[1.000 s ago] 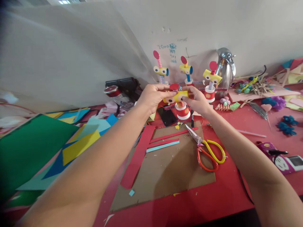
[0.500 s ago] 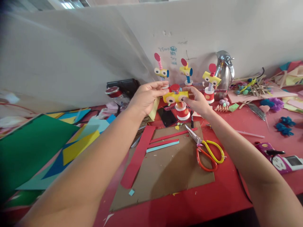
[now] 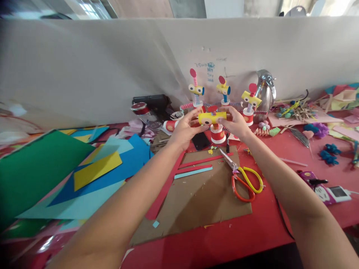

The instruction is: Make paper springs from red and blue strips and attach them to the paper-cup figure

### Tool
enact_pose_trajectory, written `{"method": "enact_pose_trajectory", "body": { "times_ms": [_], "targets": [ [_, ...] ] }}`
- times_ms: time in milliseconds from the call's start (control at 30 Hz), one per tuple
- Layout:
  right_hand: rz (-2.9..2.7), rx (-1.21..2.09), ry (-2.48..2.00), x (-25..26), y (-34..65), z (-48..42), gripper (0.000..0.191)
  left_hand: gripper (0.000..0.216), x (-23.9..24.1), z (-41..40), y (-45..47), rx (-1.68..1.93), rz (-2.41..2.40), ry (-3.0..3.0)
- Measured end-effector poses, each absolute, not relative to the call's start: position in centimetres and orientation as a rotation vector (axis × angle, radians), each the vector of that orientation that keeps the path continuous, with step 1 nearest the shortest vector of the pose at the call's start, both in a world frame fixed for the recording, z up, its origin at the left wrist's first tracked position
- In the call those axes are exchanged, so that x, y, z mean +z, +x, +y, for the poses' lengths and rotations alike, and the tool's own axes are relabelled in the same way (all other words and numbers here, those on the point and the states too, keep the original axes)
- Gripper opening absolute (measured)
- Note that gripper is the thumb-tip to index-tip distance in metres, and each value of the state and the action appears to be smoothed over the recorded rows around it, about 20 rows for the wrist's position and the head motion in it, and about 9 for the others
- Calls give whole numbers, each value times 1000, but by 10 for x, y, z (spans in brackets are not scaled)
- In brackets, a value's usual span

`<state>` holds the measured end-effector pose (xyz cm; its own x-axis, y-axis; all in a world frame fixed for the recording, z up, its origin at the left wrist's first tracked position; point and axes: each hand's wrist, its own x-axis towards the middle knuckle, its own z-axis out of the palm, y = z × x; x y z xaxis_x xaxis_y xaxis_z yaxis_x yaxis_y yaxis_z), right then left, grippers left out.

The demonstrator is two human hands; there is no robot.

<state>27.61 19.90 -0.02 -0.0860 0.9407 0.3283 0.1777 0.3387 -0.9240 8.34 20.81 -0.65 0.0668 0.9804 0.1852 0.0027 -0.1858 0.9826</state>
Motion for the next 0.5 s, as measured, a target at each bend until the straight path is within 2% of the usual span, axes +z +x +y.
{"method": "enact_pose_trajectory", "body": {
  "times_ms": [200, 400, 500],
  "targets": [
    [-1584, 837, -1071, 9, 277, 199, 39, 63, -2, 206, 99, 1316, 989, 1368],
    [-1671, 753, -1085, 22, 267, 204, 19, 60, -2, 211, 102, 1325, 983, 1311],
    [-1677, 694, -1104, 23, 264, 211, 19, 51, -1, 214, 102, 1331, 975, 1293]
  ]
}}
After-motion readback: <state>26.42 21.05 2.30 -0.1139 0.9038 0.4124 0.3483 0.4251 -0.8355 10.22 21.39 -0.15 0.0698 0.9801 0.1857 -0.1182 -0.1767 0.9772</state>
